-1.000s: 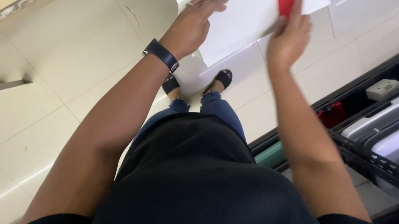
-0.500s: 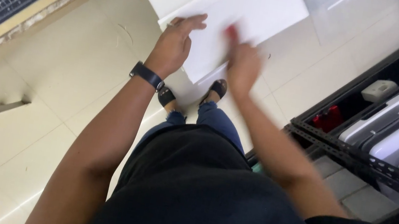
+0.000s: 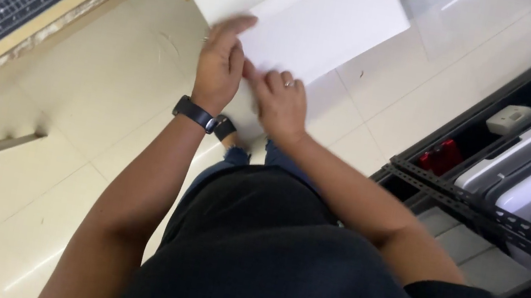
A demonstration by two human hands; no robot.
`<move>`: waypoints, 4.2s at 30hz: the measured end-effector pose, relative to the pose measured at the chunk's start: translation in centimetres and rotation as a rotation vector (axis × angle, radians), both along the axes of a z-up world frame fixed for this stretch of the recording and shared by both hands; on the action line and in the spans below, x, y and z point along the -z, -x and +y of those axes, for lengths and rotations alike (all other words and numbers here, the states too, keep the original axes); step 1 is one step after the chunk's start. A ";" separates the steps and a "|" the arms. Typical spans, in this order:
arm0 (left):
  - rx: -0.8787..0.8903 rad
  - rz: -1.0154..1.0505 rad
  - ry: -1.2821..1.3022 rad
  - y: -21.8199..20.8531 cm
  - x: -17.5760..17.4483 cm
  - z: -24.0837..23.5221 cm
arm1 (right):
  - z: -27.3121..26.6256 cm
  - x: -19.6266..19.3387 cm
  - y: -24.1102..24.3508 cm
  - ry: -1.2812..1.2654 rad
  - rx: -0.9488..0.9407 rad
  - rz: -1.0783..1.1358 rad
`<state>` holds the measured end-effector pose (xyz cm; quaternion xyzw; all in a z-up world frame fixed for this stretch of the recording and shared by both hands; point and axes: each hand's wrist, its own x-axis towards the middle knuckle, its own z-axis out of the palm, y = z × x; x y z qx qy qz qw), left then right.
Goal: Applying a white adhesive sheet to a box using a squeegee and a roller to ensure a smooth finish.
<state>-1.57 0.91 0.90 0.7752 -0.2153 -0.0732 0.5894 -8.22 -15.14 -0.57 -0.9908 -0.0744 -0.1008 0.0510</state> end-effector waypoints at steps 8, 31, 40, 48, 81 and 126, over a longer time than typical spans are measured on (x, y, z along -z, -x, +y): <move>-0.674 0.713 0.356 5.1 1.5 -1.6 | -11.3 8.4 -8.2 -0.160 0.664 -0.089; -0.642 0.839 0.346 3.6 1.2 -1.6 | -11.5 3.1 -8.2 0.189 0.289 -0.178; -0.643 0.819 0.452 4.5 2.5 -1.3 | -10.7 4.8 -7.1 0.167 0.248 -0.140; -0.625 0.830 0.434 4.4 1.4 -1.2 | -3.2 3.9 -4.2 0.135 0.140 -0.243; -0.627 0.905 0.653 3.8 2.6 -1.3 | -1.0 4.2 -4.7 0.088 0.076 -0.211; -0.555 0.905 0.503 4.1 0.7 -0.7 | -12.0 0.8 -8.2 0.206 0.090 0.009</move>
